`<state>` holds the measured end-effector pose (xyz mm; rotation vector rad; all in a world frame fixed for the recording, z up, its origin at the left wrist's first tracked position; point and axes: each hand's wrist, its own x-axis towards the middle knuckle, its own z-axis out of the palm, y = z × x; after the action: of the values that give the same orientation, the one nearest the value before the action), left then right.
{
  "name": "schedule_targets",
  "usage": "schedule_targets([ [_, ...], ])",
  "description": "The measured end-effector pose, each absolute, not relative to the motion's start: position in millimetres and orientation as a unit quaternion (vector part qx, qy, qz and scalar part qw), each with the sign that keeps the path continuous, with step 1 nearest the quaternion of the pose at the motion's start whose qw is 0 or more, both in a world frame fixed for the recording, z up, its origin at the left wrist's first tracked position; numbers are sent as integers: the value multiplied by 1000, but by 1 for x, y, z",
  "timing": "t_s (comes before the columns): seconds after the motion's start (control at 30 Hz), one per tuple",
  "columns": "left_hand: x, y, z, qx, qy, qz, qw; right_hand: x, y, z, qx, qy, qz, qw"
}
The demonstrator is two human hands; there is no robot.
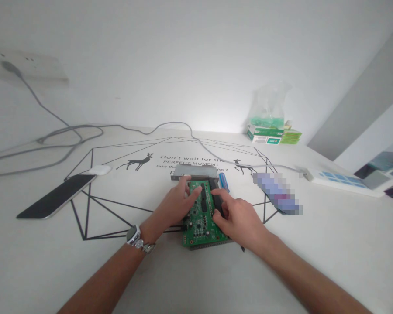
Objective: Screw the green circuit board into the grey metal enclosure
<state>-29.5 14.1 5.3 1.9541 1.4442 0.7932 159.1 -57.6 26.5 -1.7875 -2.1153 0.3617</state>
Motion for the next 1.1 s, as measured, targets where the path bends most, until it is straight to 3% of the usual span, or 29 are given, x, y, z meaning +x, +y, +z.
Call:
schedule_targets([
  [0.57,-26,11,9,736,553,289,264,160,-56,25,-629,-756,91,158],
  [1.1,-24,3,17,769,582,157,212,157,-62,29,-629,-772,53,79],
])
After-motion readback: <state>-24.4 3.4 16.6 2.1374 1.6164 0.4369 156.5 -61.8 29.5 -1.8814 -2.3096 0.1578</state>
